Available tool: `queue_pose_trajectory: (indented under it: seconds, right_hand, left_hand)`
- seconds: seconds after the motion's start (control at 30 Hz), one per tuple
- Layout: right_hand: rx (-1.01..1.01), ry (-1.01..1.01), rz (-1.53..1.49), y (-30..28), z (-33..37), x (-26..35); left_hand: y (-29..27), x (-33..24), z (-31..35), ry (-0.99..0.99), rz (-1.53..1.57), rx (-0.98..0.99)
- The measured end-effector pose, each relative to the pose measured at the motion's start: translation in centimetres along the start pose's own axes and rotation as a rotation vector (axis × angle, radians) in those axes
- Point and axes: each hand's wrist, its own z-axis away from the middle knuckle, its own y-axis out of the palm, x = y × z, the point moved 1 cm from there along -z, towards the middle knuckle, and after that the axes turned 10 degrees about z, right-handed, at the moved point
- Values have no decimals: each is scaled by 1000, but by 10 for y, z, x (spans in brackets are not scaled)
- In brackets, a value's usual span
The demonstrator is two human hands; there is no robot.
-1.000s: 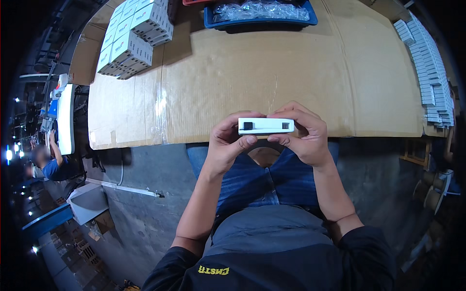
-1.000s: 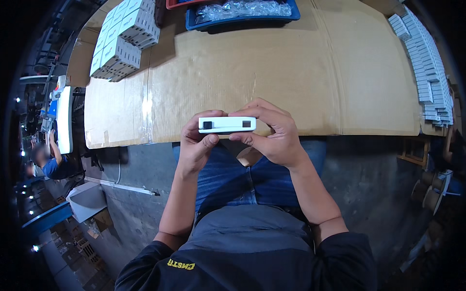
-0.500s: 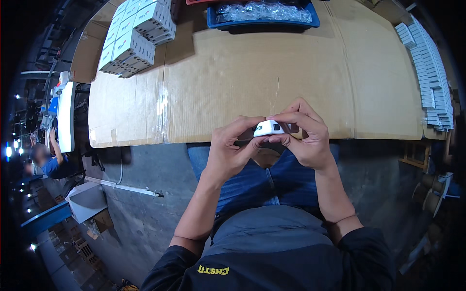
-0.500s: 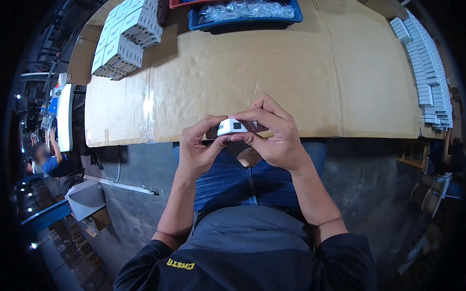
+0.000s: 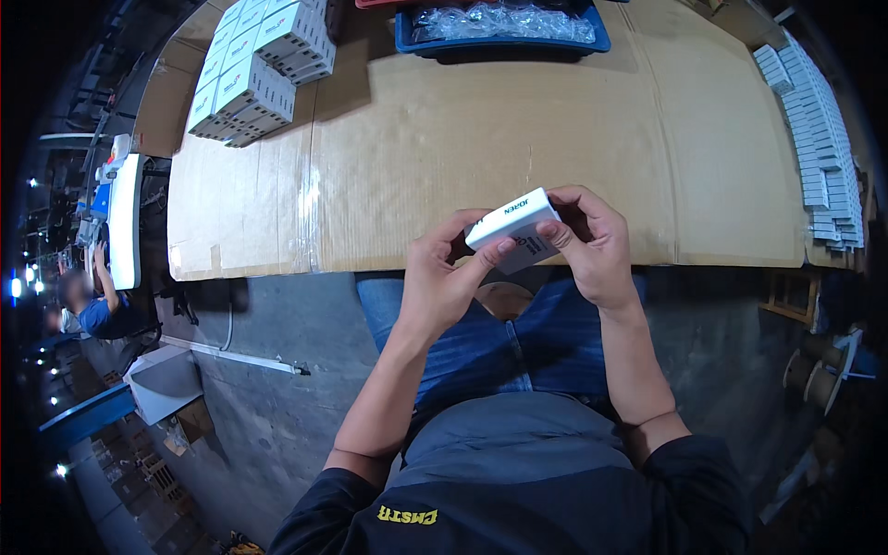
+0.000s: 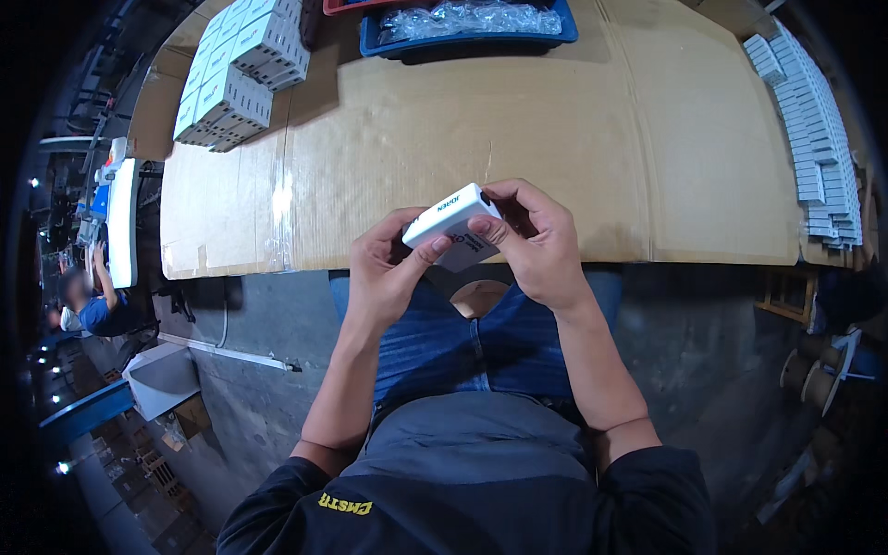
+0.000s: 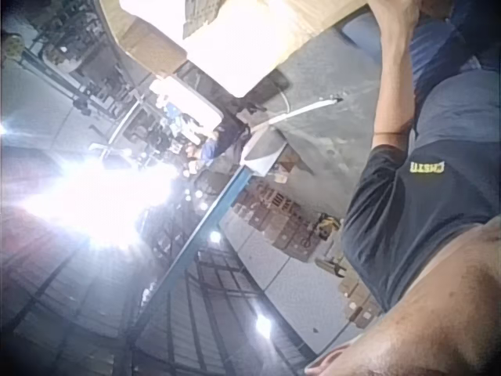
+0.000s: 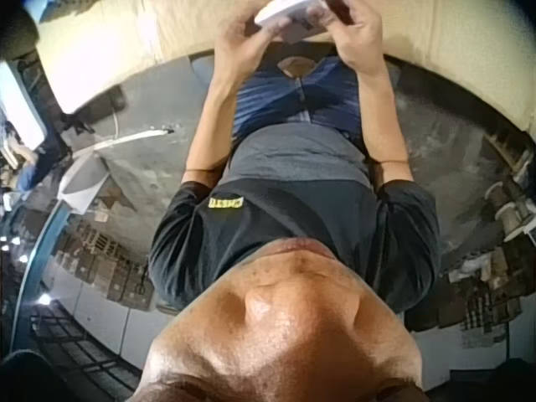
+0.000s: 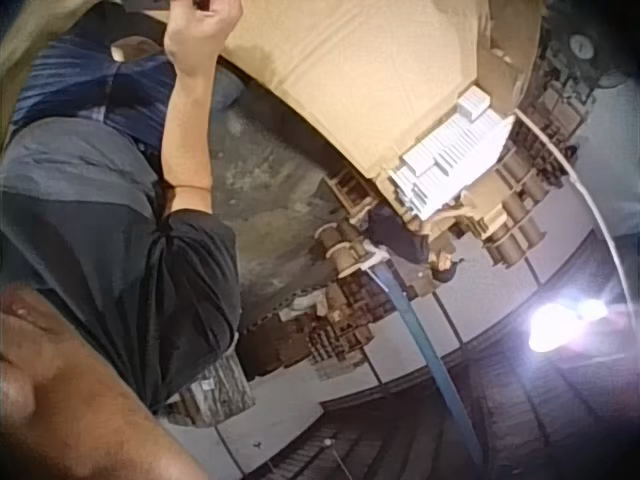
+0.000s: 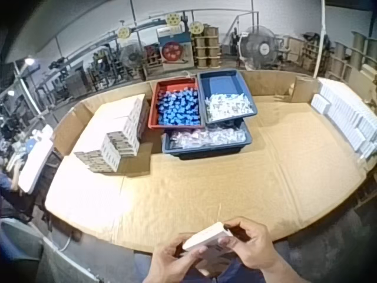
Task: Assembling and packing a white plastic electronic enclosure with internal components and screws.
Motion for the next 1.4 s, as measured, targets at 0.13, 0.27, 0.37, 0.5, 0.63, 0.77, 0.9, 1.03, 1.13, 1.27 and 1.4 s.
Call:
queue_pose_trajectory:
  seconds: [0.13,0.27,0.37,0.5,0.63,0.77,0.9,1.03,1.13,1.27,1.4]
  right_hand:
    - [-38,28,-35,-2,0,0]
    - [-71,-4,-102,-9,-1,-3]
    - [-42,-40,-210,-10,1,-11]
    - [77,-109,-185,-5,-5,-4]
    - [-97,-69,-89,-10,-6,-5]
    - [-88,15,179,-5,4,-13]
    - [-106,67,391,7,13,11]
    - [-145,-65,375,3,15,5]
    - [-141,-355,428,-11,13,12]
    - [-76,-672,407,-18,15,25]
    - [-59,-690,389,-28,17,26]
  left_hand:
    - [-3,22,-8,36,189,37]
    - [0,24,-14,-402,521,38]
    - [7,23,-8,-586,585,280]
    - [6,43,0,-489,889,283]
    - [11,41,-9,-325,913,42]
    - [25,37,-14,35,496,-123]
    - [42,45,-7,172,332,-121]
    - [46,51,-5,420,52,-41]
    - [41,45,-3,477,-88,30]
    - [35,53,4,418,-218,8]
    - [33,63,6,402,-353,-20]
